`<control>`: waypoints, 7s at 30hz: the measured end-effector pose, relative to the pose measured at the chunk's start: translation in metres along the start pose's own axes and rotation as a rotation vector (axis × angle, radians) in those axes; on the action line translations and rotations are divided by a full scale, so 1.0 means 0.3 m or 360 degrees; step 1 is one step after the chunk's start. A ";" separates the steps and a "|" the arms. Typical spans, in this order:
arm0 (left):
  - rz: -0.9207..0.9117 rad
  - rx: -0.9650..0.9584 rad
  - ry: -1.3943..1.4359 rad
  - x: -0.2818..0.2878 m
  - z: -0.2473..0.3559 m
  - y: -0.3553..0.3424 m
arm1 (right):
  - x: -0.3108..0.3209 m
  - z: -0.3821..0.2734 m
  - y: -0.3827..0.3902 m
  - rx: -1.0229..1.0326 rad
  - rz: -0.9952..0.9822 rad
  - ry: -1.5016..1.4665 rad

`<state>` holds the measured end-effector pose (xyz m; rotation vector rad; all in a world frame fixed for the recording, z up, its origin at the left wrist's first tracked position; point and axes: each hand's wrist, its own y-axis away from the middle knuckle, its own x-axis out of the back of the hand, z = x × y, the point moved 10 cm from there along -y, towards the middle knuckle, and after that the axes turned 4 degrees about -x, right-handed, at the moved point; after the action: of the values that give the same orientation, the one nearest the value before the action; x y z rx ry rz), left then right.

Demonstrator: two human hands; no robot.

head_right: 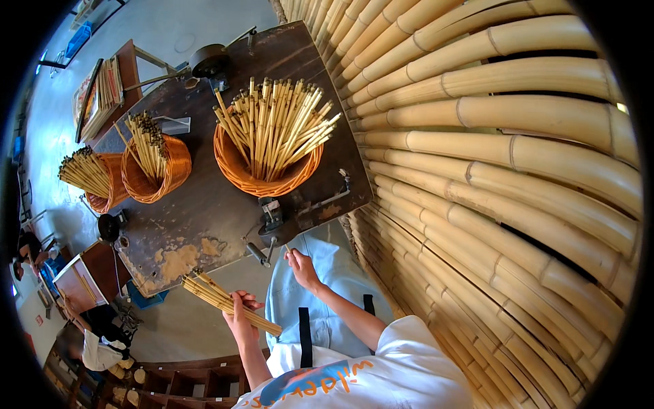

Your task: The person sharpens bamboo sticks by inserting one end into a motorized grinder on a workbench, then places the finished sticks into a basket.

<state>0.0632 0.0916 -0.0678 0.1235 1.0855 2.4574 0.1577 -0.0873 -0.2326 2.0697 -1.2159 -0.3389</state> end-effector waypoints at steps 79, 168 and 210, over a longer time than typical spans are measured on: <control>-0.0148 -0.0270 0.0060 0.082 0.045 0.235 | 0.279 -1.290 -0.305 0.1149 0.0915 0.0713; -0.0106 -0.0125 0.0139 0.089 0.070 0.204 | -0.026 0.050 -0.014 -0.0253 -0.0349 -0.0635; -0.0184 -0.0130 0.0073 0.075 0.031 0.202 | -0.046 0.016 -0.011 -0.0273 -0.0398 -0.0618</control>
<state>0.0233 0.0720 -0.0200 -0.0203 0.9808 2.4070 0.1501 -0.0768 -0.2401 2.0644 -1.0945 -0.9652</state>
